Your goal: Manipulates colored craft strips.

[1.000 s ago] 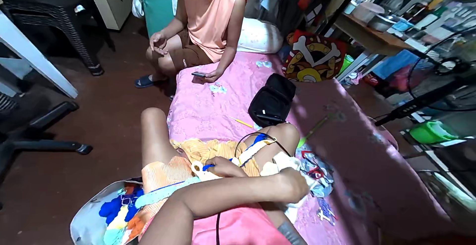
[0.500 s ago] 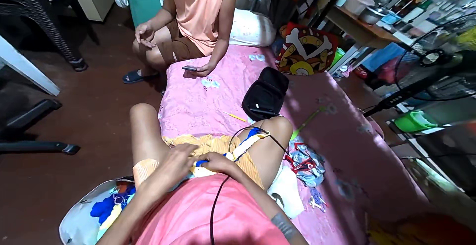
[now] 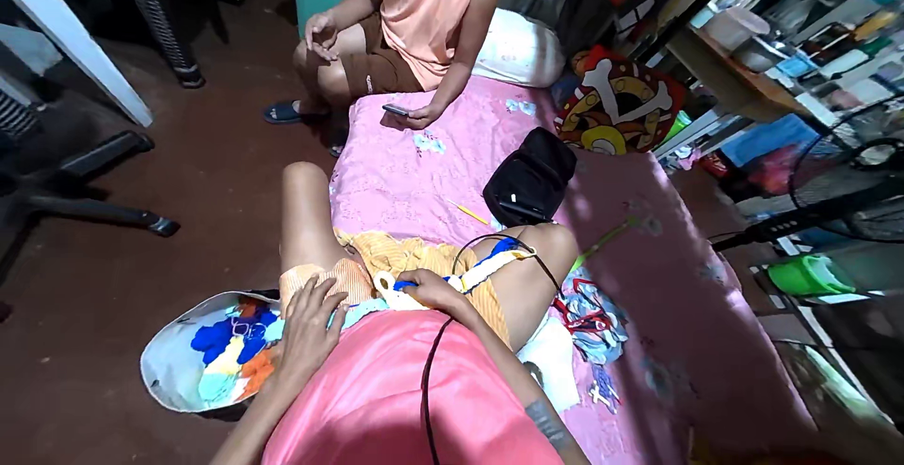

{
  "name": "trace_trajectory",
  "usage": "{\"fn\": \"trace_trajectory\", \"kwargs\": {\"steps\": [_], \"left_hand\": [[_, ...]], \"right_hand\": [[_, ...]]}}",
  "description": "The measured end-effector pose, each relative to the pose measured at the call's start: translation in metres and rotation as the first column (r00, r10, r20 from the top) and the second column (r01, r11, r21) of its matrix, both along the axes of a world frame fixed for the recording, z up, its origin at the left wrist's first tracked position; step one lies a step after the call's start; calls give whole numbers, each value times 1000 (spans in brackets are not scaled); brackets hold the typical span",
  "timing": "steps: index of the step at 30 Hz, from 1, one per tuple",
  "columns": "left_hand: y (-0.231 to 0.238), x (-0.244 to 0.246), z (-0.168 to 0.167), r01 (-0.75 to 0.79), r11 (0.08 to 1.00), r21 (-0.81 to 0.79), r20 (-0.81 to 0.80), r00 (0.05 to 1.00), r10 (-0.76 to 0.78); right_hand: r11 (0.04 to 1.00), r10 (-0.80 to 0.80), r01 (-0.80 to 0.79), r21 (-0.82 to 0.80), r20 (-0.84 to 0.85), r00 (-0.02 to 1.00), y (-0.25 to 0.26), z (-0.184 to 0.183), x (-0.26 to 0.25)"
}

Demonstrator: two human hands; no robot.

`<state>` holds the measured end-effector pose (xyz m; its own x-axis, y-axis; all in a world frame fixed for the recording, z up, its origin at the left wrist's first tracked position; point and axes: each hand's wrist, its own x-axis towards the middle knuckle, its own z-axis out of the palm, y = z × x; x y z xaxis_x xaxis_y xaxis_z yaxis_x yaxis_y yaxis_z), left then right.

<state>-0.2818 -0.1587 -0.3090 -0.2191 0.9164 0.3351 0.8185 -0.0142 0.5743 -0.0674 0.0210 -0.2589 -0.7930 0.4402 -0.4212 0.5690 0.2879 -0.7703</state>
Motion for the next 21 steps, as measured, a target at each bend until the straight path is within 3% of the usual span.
{"fn": "trace_trajectory", "kwargs": {"steps": [6,13,21], "left_hand": [[2,-13,-12,-8,998,59,13,1000,7],[-2,-19,-14,-154,988,6,131,980,152],[0,-21,-13,-152,988,-4,137,979,151]], "right_hand": [[1000,-13,13,-14,-15,1000,1,-2,0],[1000,-11,11,-21,-13,1000,0,-2,-1],[999,-25,24,-22,-28,999,1,1,-2]]}}
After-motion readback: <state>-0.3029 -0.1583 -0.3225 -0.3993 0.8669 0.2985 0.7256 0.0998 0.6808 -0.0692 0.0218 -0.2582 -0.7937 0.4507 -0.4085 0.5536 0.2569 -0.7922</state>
